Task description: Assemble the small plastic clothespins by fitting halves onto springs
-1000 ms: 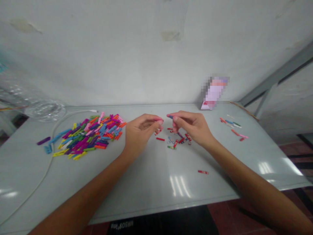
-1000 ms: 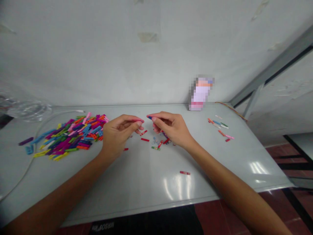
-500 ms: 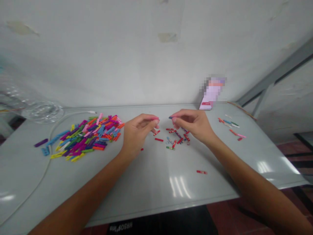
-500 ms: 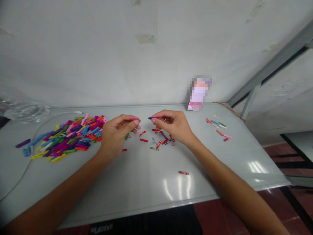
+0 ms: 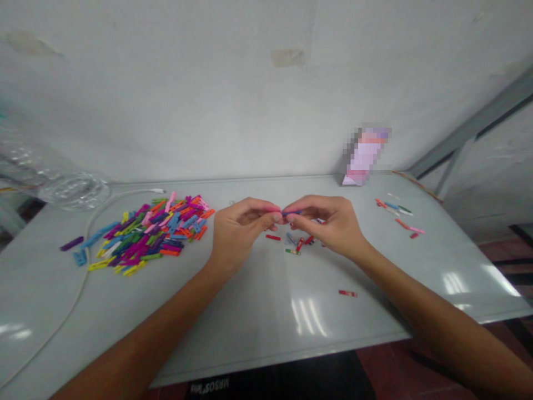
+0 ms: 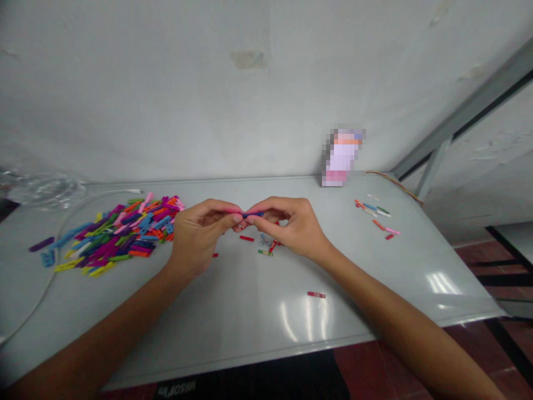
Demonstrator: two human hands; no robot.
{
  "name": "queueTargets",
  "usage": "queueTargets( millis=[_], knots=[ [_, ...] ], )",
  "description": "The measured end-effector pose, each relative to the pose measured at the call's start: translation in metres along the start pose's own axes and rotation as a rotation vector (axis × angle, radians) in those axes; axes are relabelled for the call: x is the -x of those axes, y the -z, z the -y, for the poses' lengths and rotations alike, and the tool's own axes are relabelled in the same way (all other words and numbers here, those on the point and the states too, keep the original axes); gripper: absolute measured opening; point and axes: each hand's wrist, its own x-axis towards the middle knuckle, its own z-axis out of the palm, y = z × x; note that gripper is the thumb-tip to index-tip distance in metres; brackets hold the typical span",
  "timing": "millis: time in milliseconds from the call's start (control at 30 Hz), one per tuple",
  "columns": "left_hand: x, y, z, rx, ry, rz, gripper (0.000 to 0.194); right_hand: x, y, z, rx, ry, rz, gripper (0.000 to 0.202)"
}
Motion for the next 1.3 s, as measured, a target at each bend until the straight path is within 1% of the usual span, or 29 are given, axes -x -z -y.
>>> queueTargets(
  millis=[300, 433, 600, 767, 867, 1000, 1133, 1300],
  knots=[
    [0.001, 0.001, -0.003, 0.033, -0.06, 0.041, 0.013, 0.004, -0.003, 0.007, 0.014, 0.079, -0.052, 0.013],
    [0.0, 0.001, -0.008, 0.003, -0.067, 0.04, 0.011, 0.007, -0.006, 0.007, 0.008, 0.062, -0.067, 0.016],
    [-0.001, 0.0, -0.014, -0.001, -0.08, 0.064, 0.015, 0.009, -0.008, 0.006, -0.016, 0.073, -0.057, 0.016],
    [-0.003, 0.004, -0.013, -0.011, -0.097, 0.099, 0.016, 0.011, -0.012, 0.004, -0.035, 0.074, -0.068, 0.015],
    [-0.005, 0.006, -0.011, -0.005, -0.129, 0.137, 0.011, 0.011, -0.013, 0.002, -0.036, 0.089, -0.077, 0.017],
    [-0.006, 0.008, -0.012, -0.025, -0.128, 0.155, 0.007, 0.008, -0.011, 0.001, -0.082, 0.025, -0.047, 0.018],
    [-0.009, 0.012, -0.014, -0.068, -0.04, 0.184, 0.008, 0.005, -0.012, 0.0, -0.224, -0.075, -0.038, 0.022],
    [-0.016, 0.02, -0.01, -0.079, 0.071, 0.233, 0.012, 0.002, -0.014, -0.001, -0.375, -0.181, -0.019, 0.026]
  ],
)
